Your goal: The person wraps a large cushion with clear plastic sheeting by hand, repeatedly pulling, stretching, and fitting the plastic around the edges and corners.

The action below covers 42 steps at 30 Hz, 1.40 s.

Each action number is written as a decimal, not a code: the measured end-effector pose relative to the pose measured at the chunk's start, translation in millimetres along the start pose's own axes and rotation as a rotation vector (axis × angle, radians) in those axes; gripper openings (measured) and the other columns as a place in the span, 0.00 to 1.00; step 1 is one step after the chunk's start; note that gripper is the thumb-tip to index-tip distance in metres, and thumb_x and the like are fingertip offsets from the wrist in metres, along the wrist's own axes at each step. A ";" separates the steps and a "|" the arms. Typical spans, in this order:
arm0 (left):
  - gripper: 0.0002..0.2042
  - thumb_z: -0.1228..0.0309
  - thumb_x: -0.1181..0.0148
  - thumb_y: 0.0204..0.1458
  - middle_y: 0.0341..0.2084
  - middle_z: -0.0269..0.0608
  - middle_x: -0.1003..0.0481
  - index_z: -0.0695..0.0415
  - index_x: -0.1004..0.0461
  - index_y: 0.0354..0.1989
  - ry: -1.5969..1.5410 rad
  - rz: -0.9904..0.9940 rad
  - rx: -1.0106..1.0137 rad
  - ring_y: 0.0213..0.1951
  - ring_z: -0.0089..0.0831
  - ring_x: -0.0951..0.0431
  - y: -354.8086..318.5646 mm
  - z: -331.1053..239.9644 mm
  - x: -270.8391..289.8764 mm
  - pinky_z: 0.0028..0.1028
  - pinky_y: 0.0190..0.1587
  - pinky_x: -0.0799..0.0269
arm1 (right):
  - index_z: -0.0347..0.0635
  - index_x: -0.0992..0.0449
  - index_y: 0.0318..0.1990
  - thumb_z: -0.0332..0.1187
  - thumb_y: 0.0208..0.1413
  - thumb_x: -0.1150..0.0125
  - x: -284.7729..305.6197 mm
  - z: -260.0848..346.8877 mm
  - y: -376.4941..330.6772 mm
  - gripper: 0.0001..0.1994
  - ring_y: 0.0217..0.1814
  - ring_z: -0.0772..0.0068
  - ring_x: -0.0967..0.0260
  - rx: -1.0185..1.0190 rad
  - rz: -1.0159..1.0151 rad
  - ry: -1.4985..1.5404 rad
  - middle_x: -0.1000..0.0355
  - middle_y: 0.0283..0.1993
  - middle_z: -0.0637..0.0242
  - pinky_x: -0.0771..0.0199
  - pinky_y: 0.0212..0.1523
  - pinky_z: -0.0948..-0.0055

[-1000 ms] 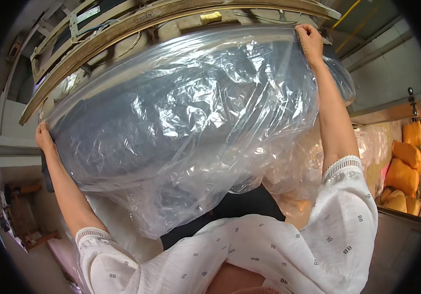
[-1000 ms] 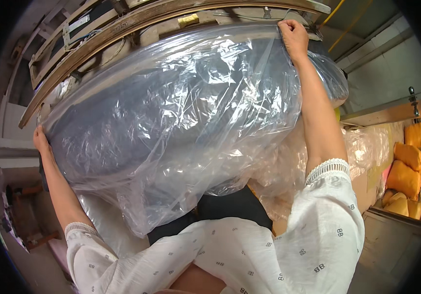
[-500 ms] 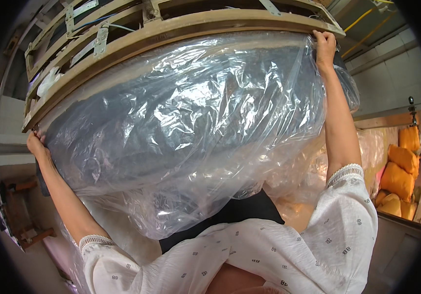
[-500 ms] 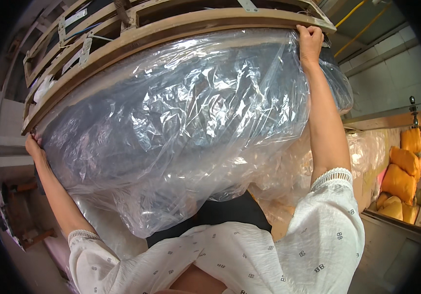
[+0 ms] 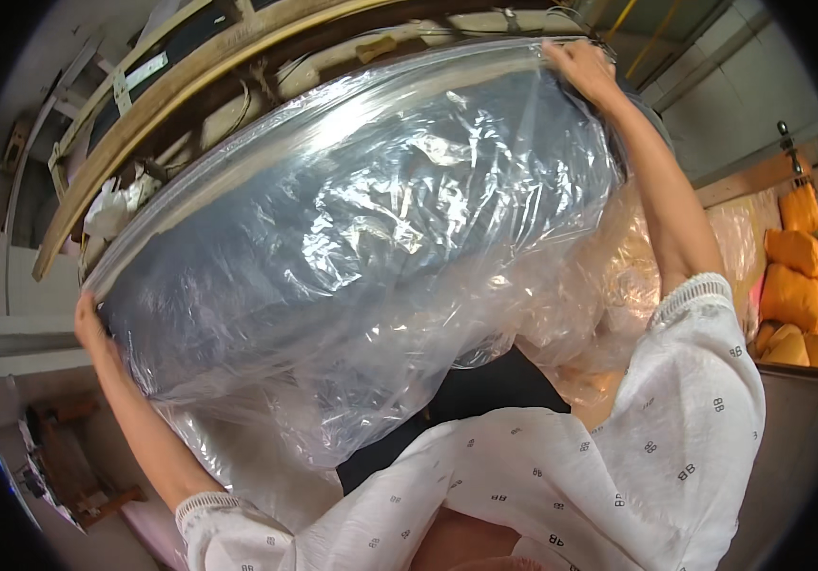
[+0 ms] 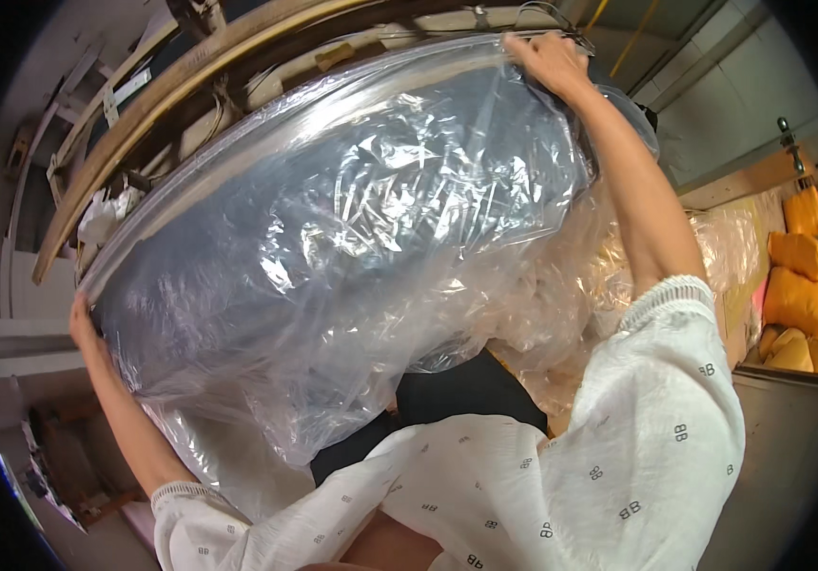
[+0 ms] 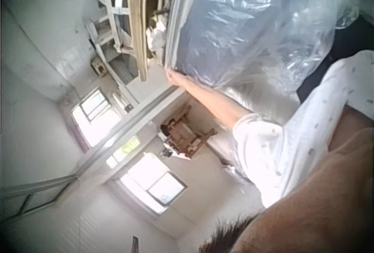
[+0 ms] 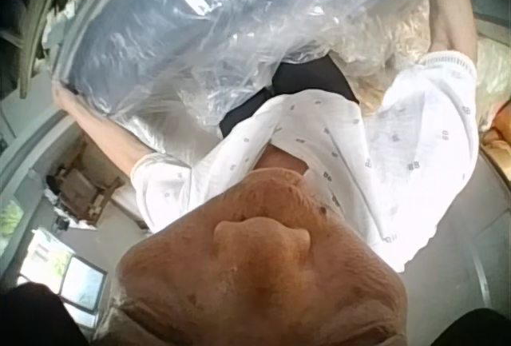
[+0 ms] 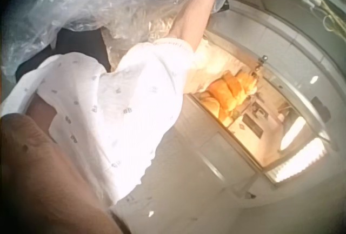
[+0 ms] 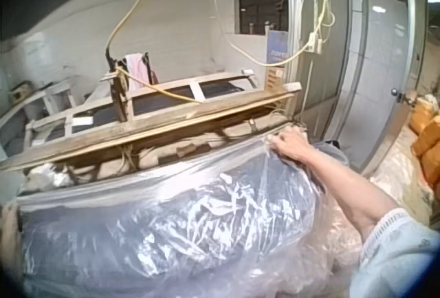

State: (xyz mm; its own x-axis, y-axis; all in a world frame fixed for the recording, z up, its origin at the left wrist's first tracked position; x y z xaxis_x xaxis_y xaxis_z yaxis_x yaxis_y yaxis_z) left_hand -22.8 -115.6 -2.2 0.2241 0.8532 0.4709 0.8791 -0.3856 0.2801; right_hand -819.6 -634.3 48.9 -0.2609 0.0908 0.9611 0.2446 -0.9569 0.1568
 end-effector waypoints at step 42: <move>0.16 0.62 0.45 0.53 0.36 0.44 0.26 0.64 0.28 0.41 0.465 -0.152 -0.498 0.38 0.34 0.28 -201.8 -188.0 197.4 0.27 0.43 0.33 | 0.47 0.30 0.41 0.27 0.45 0.48 -29.5 -148.6 -342.6 0.12 0.42 0.54 0.33 0.325 -0.035 0.187 0.32 0.39 0.60 0.34 0.40 0.63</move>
State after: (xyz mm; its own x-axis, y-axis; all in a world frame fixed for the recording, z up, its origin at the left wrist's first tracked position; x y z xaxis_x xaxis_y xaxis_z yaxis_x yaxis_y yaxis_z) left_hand -235.0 64.7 191.5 -0.1875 0.7145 0.6741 0.5637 -0.4837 0.6695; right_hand -1034.4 -350.1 -67.0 -0.4331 0.0409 0.9004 0.5086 -0.8136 0.2817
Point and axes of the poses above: each hand's wrist, its own y-axis towards the middle knuckle, its own x-axis out of the back of the hand, z = x × y, the point moved 6 cm from there along y, towards the middle knuckle
